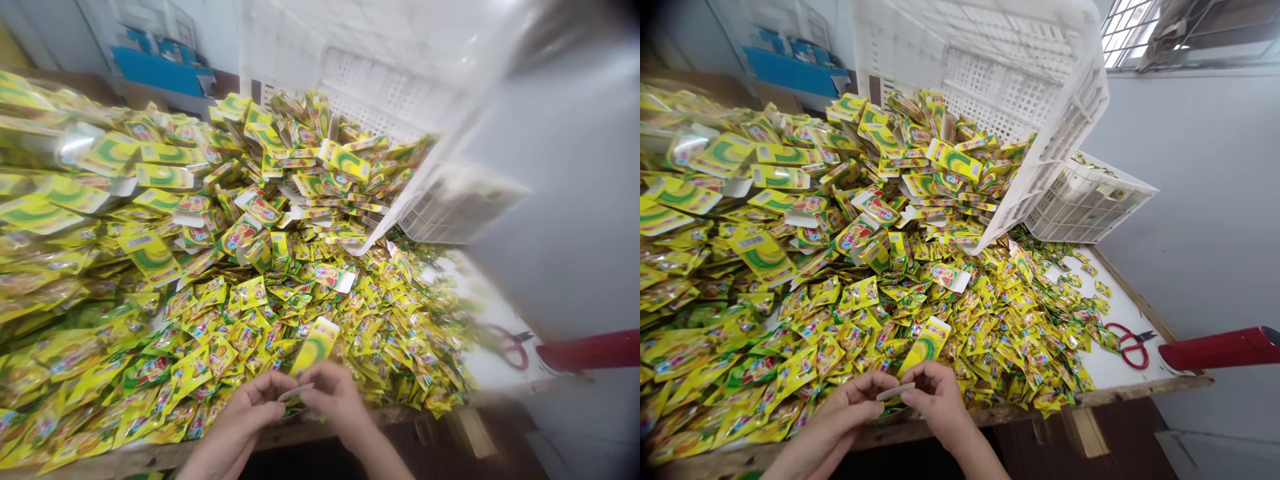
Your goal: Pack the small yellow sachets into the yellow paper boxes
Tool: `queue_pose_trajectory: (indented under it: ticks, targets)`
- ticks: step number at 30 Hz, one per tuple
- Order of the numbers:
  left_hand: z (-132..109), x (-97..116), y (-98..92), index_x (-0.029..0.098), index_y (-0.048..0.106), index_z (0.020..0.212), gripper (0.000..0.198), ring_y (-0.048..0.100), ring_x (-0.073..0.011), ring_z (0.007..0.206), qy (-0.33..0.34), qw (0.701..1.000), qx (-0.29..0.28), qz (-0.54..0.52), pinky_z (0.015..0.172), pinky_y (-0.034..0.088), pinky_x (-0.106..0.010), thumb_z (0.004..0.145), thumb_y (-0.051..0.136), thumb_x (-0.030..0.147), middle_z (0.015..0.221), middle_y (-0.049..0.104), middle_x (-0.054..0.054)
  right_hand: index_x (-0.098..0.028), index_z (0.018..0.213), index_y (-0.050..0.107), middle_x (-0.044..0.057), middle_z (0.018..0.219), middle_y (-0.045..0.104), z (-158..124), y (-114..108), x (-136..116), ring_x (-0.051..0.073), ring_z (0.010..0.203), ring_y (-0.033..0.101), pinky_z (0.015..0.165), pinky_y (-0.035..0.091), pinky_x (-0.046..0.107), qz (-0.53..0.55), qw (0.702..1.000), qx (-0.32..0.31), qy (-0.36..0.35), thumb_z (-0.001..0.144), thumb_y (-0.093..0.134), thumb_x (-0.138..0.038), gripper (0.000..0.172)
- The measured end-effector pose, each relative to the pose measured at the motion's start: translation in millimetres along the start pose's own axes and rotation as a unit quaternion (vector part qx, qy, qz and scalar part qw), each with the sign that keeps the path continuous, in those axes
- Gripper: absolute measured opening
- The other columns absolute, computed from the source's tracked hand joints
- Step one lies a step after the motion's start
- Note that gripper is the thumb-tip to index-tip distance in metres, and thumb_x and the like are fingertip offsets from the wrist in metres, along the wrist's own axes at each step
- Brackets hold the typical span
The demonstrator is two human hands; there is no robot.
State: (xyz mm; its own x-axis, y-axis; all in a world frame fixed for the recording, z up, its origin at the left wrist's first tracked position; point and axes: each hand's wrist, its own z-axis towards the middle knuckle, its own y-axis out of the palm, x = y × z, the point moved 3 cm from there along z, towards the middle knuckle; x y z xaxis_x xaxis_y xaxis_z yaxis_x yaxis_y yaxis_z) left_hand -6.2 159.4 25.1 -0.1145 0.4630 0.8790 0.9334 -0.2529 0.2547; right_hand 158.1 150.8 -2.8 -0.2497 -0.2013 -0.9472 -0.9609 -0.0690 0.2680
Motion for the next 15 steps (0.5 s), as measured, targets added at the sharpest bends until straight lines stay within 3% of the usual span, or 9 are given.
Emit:
queue_pose_trajectory:
  ticks: [3,6,9,15]
  targets:
    - [2,-8,-3.1,0.021,0.075,0.096,0.026,0.066,-0.0233,0.097,0.033,0.997,0.065,0.018,0.086,0.05,-0.029,0.072,0.074,0.033,0.098,0.076,-0.005,-0.019,0.079,0.074,-0.002,0.068,0.065,11,3,-6,0.012,0.061,0.057,0.056,0.043,0.021,-0.078,0.995,0.026,-0.063,0.066,0.078,-0.017,0.013]
    - [7,-14,-13.9,0.023,0.077,0.101,0.033,0.066,-0.0274,0.108,0.085,0.984,0.135,0.078,0.098,0.049,-0.035,0.072,0.076,0.04,0.108,0.076,-0.006,-0.021,0.082,0.079,0.002,0.076,0.071,19,3,-19,0.017,0.072,0.062,0.069,0.048,0.026,-0.112,0.987,0.035,-0.105,0.076,0.074,-0.026,0.01]
    - [13,-13,-20.8,0.024,0.079,0.097,0.029,0.067,-0.0281,0.106,0.138,0.967,0.144,0.161,0.1,0.049,-0.038,0.075,0.074,0.042,0.107,0.076,-0.006,-0.021,0.078,0.08,0.003,0.072,0.071,21,3,-23,0.018,0.071,0.062,0.069,0.049,0.028,-0.112,0.988,0.045,-0.094,0.079,0.073,-0.034,0.015]
    - [24,-9,-20.8,0.026,0.077,0.104,0.031,0.07,-0.0267,0.099,0.188,0.951,0.114,0.216,0.09,0.057,-0.036,0.077,0.072,0.041,0.106,0.076,-0.006,-0.02,0.076,0.079,0.002,0.065,0.07,20,4,-9,0.016,0.058,0.061,0.059,0.048,0.026,-0.072,0.991,0.097,-0.049,0.064,0.084,-0.04,0.024]
